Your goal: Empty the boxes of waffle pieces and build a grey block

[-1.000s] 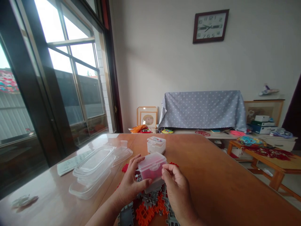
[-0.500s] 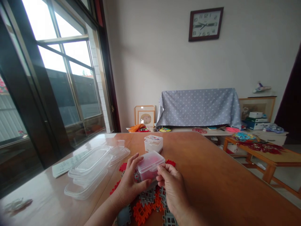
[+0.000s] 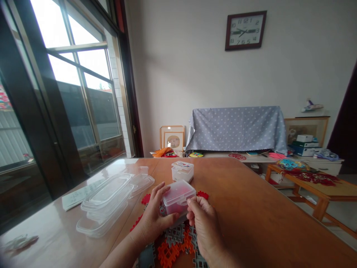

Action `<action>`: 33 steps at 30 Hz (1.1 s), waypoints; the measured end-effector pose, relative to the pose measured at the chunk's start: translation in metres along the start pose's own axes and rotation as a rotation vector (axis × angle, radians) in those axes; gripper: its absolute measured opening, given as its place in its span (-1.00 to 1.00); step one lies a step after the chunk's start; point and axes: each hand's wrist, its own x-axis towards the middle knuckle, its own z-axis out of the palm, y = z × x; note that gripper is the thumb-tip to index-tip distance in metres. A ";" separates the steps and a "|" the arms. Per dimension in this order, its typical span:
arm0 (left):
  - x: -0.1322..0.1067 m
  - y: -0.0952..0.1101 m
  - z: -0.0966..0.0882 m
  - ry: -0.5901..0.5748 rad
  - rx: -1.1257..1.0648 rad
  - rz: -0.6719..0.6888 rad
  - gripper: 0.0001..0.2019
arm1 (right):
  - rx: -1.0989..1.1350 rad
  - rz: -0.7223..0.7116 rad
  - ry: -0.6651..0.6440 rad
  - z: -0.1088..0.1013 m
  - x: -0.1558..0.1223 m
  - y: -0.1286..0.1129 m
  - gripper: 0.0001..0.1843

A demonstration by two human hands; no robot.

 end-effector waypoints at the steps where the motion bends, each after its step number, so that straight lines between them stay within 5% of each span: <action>1: 0.000 0.000 0.000 0.002 -0.004 0.004 -0.19 | -0.012 -0.005 0.001 -0.001 0.000 -0.001 -0.72; 14: -0.008 -0.004 0.002 0.015 -0.168 -0.053 0.28 | 0.052 -0.044 -0.061 -0.006 -0.002 -0.012 -0.75; 21: -0.007 0.001 -0.005 -0.027 -0.112 -0.020 0.27 | 0.172 -0.029 -0.065 -0.011 0.000 -0.023 -0.71; 27: -0.008 0.001 -0.007 -0.029 -0.124 -0.035 0.33 | 0.019 -0.066 -0.138 -0.014 0.000 -0.024 -0.60; 33: -0.006 0.005 -0.009 0.009 -0.133 -0.110 -0.07 | -0.154 -0.090 -0.156 -0.013 -0.001 -0.021 -0.55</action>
